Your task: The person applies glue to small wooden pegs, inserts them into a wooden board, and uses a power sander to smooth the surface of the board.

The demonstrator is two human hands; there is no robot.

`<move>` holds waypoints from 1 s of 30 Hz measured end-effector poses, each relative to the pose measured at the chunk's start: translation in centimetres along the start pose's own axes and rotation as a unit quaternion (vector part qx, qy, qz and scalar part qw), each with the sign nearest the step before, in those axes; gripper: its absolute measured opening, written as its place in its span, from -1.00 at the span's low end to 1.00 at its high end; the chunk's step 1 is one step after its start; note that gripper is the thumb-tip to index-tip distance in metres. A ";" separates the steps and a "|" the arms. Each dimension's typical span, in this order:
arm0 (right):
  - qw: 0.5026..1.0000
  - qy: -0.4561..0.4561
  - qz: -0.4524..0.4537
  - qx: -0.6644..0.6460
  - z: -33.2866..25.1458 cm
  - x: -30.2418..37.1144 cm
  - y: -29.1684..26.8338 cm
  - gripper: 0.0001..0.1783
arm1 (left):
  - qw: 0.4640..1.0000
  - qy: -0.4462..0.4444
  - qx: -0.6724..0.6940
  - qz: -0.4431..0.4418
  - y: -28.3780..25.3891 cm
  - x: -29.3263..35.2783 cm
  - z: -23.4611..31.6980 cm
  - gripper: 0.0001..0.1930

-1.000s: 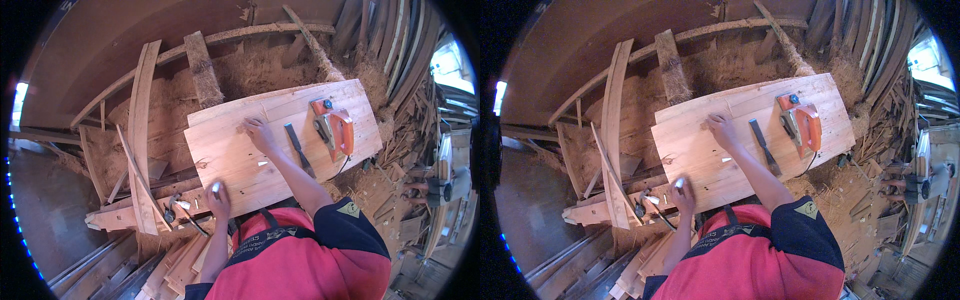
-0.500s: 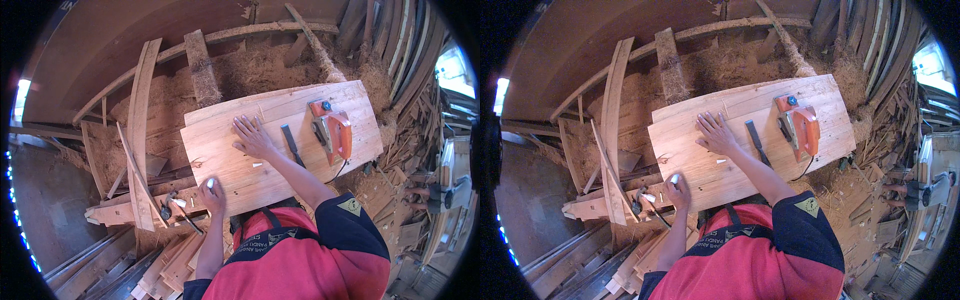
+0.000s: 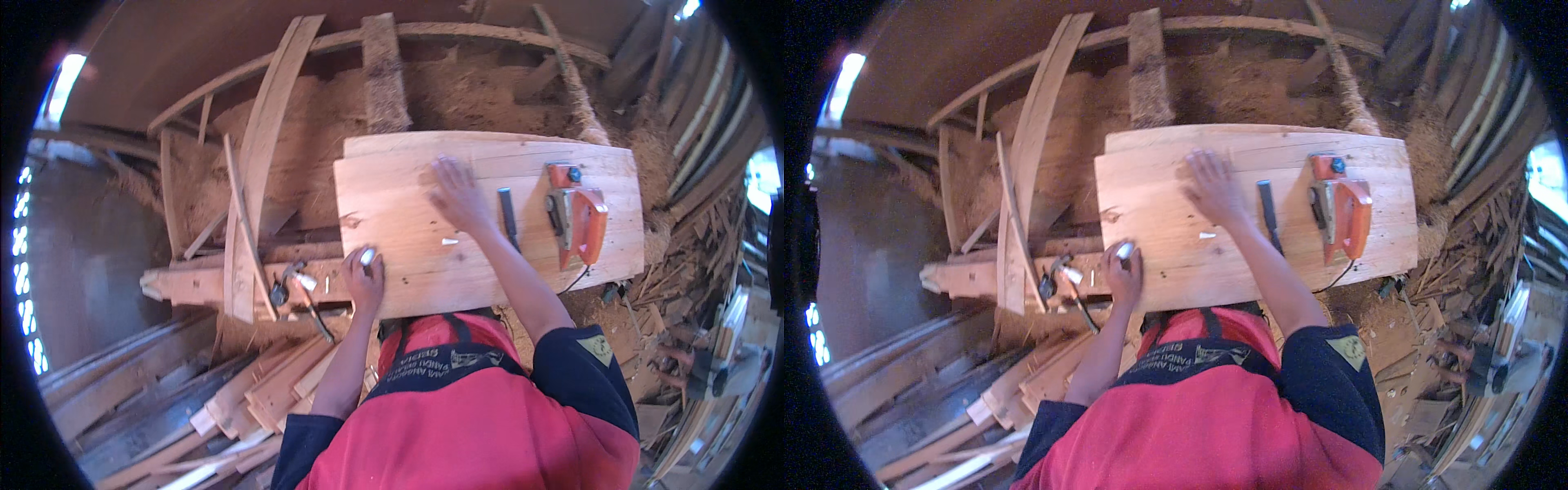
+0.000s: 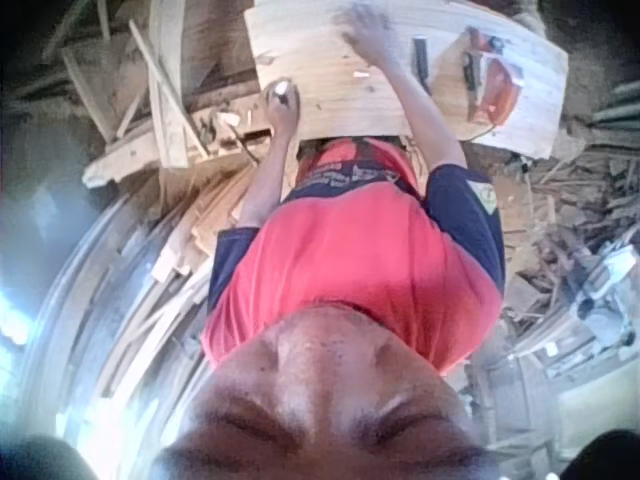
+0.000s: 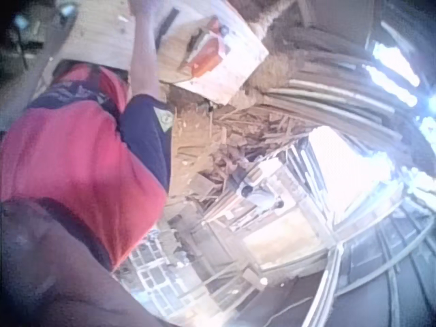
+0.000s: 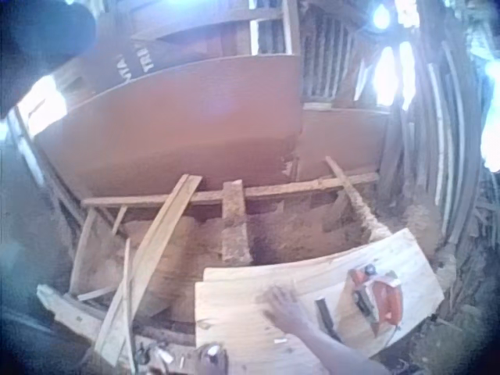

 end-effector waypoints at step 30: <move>0.965 0.228 0.127 0.002 -1.7 21.1 -8.1 -0.68 | 0.777 -0.006 -0.421 -0.467 13.0 -5.1 -40.0 -0.70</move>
Point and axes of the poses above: each hand's wrist, its own x-axis away from the middle knuckle, its own y-axis out of the palm, z = x × y, the point moved 8 cm from there along -x, towards the middle knuckle, and after that the axes turned 8 degrees about -x, right-handed, at the moved point
